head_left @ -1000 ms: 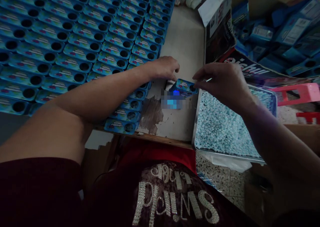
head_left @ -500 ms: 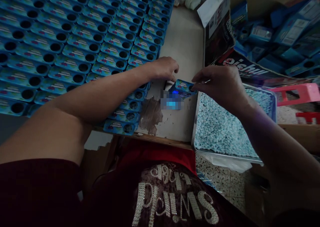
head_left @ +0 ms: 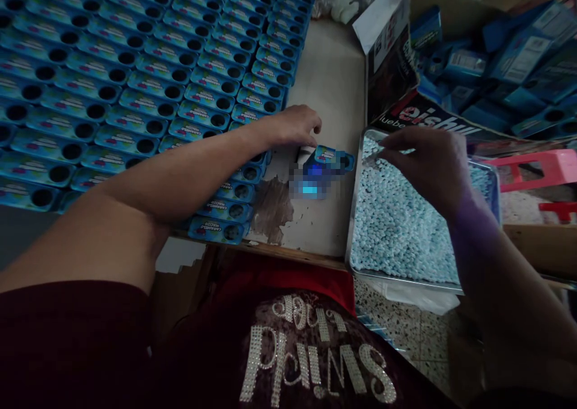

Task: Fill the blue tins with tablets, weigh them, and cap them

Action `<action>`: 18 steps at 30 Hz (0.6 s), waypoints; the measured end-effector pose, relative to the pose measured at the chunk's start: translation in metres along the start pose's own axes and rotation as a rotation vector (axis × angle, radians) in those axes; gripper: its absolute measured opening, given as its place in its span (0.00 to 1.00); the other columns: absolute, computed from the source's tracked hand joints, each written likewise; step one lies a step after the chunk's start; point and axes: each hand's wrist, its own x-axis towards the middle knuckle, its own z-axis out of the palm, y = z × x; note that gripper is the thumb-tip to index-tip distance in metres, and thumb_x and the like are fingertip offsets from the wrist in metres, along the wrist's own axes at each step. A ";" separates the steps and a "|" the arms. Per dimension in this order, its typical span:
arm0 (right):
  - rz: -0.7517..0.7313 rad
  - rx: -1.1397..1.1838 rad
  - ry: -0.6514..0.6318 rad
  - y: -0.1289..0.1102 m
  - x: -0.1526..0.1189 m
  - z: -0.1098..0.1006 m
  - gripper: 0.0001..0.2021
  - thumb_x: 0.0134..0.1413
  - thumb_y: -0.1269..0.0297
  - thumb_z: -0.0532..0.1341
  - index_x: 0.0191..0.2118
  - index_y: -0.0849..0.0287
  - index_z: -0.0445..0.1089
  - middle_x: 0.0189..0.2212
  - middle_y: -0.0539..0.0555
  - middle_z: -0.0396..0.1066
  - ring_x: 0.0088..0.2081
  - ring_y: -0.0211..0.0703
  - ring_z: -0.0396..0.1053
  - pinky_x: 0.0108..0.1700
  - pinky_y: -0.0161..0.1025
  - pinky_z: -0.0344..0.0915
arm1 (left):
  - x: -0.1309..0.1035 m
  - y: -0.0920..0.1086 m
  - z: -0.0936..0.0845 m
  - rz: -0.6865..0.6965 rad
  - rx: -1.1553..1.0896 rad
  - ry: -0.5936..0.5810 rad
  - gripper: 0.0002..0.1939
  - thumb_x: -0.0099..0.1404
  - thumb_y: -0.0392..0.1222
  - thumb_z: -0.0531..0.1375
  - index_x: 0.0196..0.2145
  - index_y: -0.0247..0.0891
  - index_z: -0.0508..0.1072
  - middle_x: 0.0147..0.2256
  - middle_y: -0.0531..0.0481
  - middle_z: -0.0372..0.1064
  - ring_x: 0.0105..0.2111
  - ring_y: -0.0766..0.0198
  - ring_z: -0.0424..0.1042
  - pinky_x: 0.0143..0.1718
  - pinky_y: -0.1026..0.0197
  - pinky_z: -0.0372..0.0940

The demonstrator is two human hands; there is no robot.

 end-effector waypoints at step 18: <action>0.030 -0.391 -0.418 0.078 -0.100 0.045 0.19 0.68 0.65 0.65 0.60 0.61 0.82 0.54 0.67 0.82 0.56 0.66 0.78 0.54 0.53 0.73 | -0.019 0.053 -0.062 0.069 -0.243 0.258 0.17 0.69 0.50 0.67 0.48 0.36 0.86 0.43 0.43 0.84 0.46 0.54 0.81 0.51 0.54 0.71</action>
